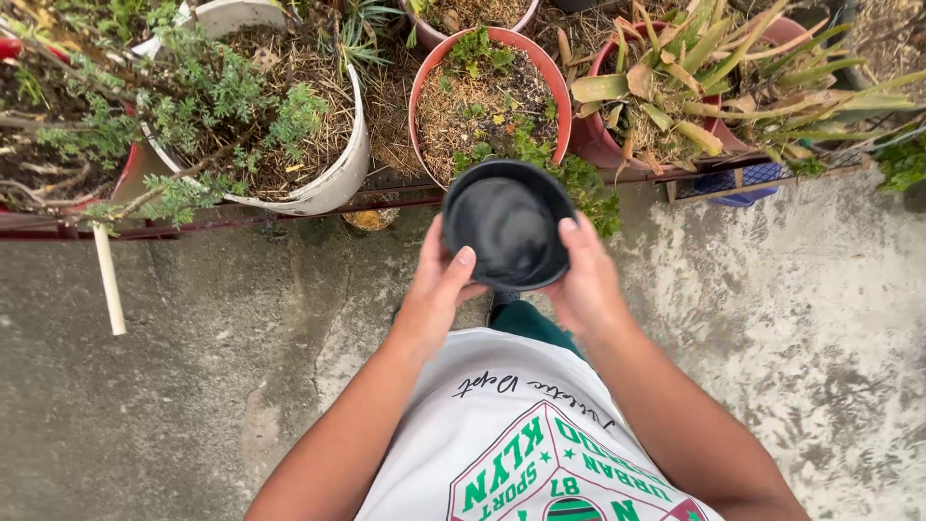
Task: The person carries a black bowl to a sink, fills it with water, and walks to a collection of potted plants. They pour water into several pots, then repeat the process by refilling the bowl and watering additional plants.
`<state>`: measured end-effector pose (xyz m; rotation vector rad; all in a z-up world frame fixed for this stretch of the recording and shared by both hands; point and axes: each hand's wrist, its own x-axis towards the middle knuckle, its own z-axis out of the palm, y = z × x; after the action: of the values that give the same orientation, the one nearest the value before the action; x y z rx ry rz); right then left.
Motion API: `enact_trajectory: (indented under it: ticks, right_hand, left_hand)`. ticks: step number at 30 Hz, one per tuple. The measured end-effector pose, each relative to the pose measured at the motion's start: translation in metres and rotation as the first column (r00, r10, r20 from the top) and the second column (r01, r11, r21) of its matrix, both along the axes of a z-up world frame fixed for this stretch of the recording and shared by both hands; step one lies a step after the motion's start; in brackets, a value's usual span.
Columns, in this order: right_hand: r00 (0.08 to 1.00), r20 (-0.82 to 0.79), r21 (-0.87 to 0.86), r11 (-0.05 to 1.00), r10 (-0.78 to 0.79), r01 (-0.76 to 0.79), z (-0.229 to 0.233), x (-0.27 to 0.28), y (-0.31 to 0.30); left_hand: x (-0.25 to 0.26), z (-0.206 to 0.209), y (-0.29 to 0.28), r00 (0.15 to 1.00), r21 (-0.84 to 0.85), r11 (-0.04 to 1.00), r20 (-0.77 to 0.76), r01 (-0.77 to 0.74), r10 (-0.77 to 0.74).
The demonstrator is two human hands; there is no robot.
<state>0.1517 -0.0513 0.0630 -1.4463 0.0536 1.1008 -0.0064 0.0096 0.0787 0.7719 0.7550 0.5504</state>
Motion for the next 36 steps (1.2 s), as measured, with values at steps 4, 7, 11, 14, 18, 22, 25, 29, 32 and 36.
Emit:
enact_trajectory:
  ticks: [4, 7, 11, 14, 18, 22, 25, 29, 32, 36]
  right_hand:
    - [0.992, -0.114, 0.015, 0.999, 0.048, -0.046, -0.010, -0.027, 0.013]
    - [0.970, -0.200, 0.085, 0.988, 0.142, -0.127, -0.036, -0.030, 0.016]
    - [0.928, -0.276, 0.178, 0.962, 0.250, -0.207, -0.049, -0.027, 0.021]
    - [0.917, -0.285, 0.190, 0.954, 0.278, -0.230, -0.050, -0.023, 0.023]
    - [0.908, -0.312, 0.205, 0.953, 0.280, -0.224, -0.069, -0.016, 0.027]
    - [0.899, -0.338, 0.212, 0.953, 0.278, -0.215, -0.062, -0.011, 0.029]
    - [0.901, -0.354, 0.204, 0.961, 0.250, -0.187, -0.059, -0.010, 0.029]
    - [0.902, -0.363, 0.202, 0.965, 0.234, -0.169, -0.057, -0.008, 0.028]
    - [0.904, -0.354, 0.211, 0.962, 0.241, -0.174, -0.058, -0.007, 0.028]
    - [0.907, -0.341, 0.237, 0.956, 0.247, -0.171, -0.058, -0.006, 0.028]
  left_hand:
    - [-0.003, 0.005, 0.009, 0.988, -0.009, 0.989, -0.061, -0.145, 0.144]
    - [-0.009, 0.000, 0.023, 0.960, 0.062, 0.984, -0.215, -0.167, 0.177]
    - [-0.005, -0.001, 0.045, 0.756, 0.178, 0.979, -0.653, 0.100, 0.042]
    - [0.004, -0.008, 0.056, 0.704, 0.210, 0.964, -0.709, 0.160, 0.038]
    - [0.018, -0.011, 0.067, 0.670, 0.271, 0.936, -0.741, 0.227, 0.052]
    - [0.033, 0.016, 0.067, 0.658, 0.257, 0.933, -0.752, 0.252, 0.029]
    - [0.039, 0.016, 0.068, 0.605, 0.256, 0.924, -0.796, 0.285, 0.034]
    - [0.042, 0.017, 0.067, 0.610, 0.257, 0.922, -0.792, 0.289, 0.030]
    - [0.042, 0.019, 0.066, 0.602, 0.248, 0.926, -0.798, 0.284, 0.029]
    - [0.043, 0.026, 0.065, 0.619, 0.268, 0.929, -0.784, 0.254, 0.057]
